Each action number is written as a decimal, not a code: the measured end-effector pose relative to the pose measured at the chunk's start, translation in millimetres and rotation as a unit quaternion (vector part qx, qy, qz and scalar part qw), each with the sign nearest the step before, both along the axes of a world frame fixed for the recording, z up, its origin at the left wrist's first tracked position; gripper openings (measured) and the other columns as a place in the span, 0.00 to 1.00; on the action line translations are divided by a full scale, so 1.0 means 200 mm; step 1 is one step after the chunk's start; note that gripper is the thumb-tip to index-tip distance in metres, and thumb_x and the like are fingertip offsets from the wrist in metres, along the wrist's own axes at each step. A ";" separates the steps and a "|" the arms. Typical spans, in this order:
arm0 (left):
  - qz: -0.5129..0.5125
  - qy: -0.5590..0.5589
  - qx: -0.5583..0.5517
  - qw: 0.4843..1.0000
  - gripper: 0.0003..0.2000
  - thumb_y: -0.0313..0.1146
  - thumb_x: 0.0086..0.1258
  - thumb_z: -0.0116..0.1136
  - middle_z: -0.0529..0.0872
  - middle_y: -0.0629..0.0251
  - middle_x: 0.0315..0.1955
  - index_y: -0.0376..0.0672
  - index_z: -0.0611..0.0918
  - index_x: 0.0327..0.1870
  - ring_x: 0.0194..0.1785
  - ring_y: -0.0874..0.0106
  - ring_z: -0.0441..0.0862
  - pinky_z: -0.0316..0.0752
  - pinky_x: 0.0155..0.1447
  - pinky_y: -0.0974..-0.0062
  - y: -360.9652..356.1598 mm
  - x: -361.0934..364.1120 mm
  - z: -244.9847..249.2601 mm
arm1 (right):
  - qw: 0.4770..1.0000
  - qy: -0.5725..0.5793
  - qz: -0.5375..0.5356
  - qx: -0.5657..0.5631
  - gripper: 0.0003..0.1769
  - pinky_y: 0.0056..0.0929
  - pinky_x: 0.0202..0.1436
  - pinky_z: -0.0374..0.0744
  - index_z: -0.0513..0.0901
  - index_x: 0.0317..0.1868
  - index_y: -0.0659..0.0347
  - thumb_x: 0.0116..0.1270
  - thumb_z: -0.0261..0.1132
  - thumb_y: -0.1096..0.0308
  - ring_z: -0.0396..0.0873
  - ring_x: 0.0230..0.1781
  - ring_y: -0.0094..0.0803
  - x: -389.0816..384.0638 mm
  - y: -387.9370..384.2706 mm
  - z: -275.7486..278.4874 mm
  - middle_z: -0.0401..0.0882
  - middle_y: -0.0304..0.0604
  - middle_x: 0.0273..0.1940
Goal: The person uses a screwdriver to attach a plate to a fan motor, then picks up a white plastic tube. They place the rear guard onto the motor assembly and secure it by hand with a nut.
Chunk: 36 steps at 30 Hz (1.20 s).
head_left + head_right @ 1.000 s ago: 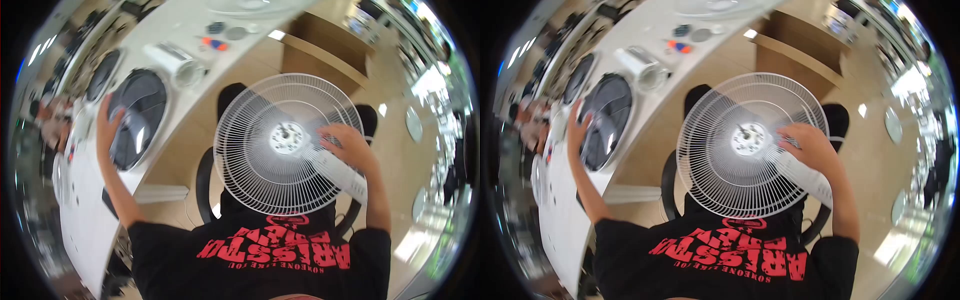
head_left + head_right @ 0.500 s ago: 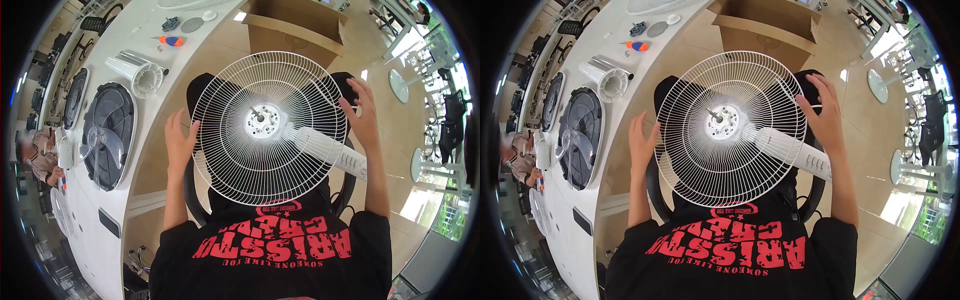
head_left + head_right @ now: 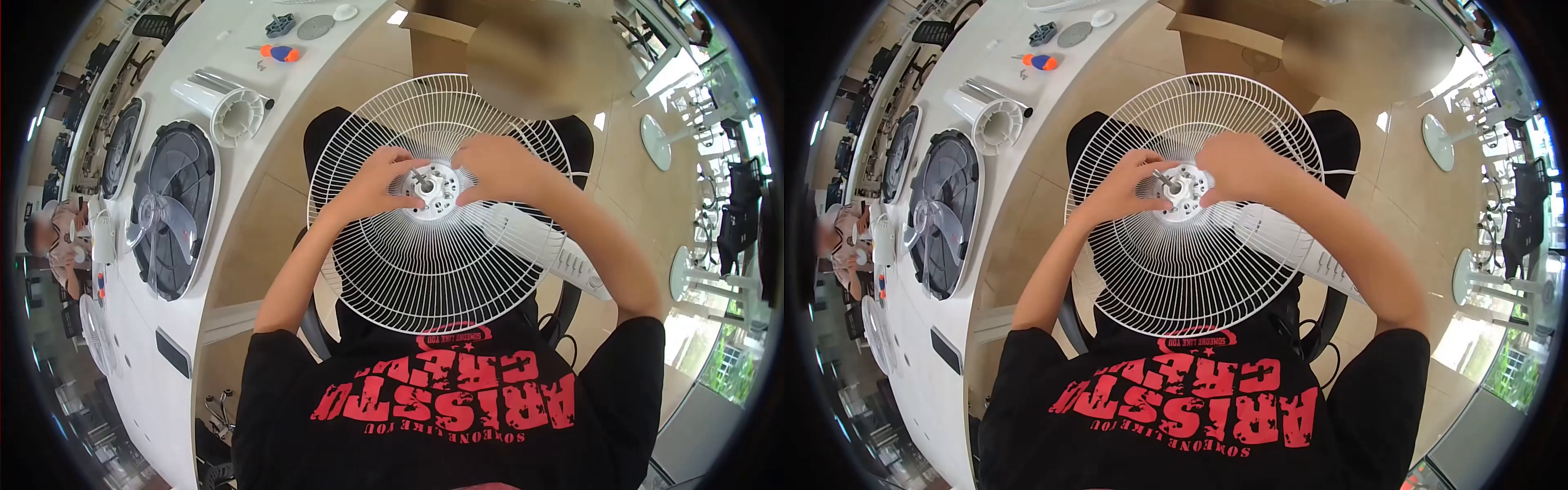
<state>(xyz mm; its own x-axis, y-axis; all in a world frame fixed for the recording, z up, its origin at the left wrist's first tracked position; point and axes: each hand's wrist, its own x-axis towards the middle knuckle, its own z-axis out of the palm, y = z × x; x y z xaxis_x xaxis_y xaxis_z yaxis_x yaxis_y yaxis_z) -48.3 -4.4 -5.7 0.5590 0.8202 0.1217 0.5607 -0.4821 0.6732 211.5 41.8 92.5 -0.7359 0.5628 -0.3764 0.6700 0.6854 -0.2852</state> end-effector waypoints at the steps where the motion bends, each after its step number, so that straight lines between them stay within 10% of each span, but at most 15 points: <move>1: -0.007 -0.011 0.005 1.000 0.32 0.44 0.58 0.79 0.81 0.58 0.56 0.46 0.84 0.65 0.63 0.58 0.76 0.71 0.69 0.61 0.01 0.00 -0.02 | 1.000 -0.005 0.012 0.013 0.29 0.41 0.59 0.79 0.86 0.53 0.60 0.57 0.79 0.50 0.79 0.57 0.44 -0.03 0.00 -0.03 0.83 0.42 0.50; 9: -0.042 -0.035 0.071 0.996 0.31 0.44 0.56 0.78 0.81 0.55 0.59 0.41 0.82 0.60 0.60 0.52 0.76 0.72 0.65 0.58 0.05 0.02 -0.09 | 0.985 0.131 0.016 0.108 0.32 0.46 0.49 0.83 0.90 0.44 0.59 0.50 0.81 0.40 0.84 0.50 0.49 -0.07 -0.03 -0.34 0.87 0.48 0.42; 36: -0.106 0.017 0.158 0.982 0.32 0.56 0.62 0.72 0.79 0.56 0.41 0.35 0.80 0.54 0.46 0.55 0.75 0.72 0.53 0.59 0.07 0.04 -0.01 | 0.973 0.128 0.039 0.189 0.16 0.43 0.44 0.84 0.89 0.40 0.64 0.58 0.76 0.60 0.84 0.47 0.44 -0.13 -0.08 -0.50 0.82 0.45 0.44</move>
